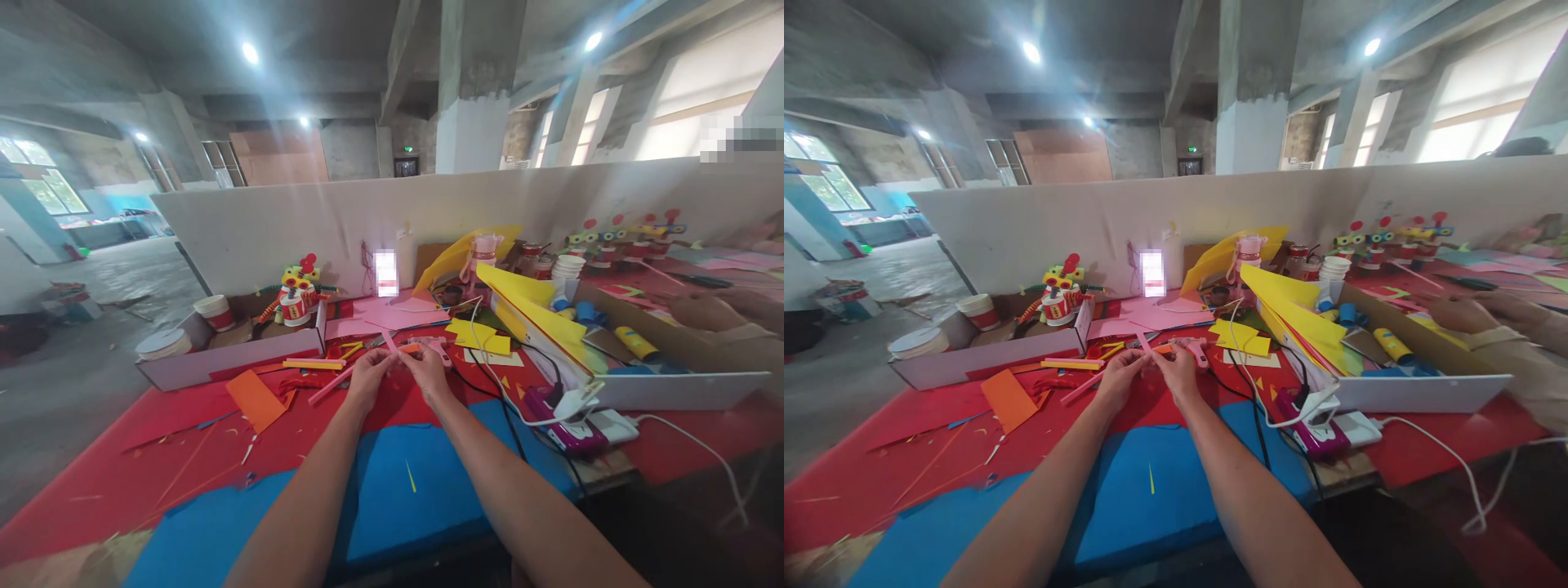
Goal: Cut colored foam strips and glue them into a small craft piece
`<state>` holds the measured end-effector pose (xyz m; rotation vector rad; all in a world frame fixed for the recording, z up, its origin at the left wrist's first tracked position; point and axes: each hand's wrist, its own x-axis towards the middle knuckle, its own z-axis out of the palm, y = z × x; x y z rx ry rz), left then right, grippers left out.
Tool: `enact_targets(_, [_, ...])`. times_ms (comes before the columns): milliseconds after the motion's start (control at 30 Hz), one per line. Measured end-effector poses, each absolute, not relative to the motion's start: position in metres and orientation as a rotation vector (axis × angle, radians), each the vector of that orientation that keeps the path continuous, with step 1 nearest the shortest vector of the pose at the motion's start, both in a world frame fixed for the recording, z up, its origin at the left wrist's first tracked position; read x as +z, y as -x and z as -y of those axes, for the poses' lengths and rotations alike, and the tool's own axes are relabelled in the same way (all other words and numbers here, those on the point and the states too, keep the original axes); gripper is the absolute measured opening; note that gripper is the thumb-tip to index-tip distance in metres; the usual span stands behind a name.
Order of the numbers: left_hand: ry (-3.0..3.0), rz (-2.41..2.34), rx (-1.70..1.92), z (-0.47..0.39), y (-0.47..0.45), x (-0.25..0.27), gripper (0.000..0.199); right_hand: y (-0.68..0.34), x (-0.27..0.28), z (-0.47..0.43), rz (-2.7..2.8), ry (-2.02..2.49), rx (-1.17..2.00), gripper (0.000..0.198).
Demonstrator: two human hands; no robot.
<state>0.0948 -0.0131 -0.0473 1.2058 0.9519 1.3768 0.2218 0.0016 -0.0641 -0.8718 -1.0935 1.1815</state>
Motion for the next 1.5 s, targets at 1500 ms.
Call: enact_targets(1500, [-1.014,-0.869,1.33,0.014,-0.097,-0.043,0.041,-0.223,-0.064,-0.003,1.177,0.885,0.994,0.024])
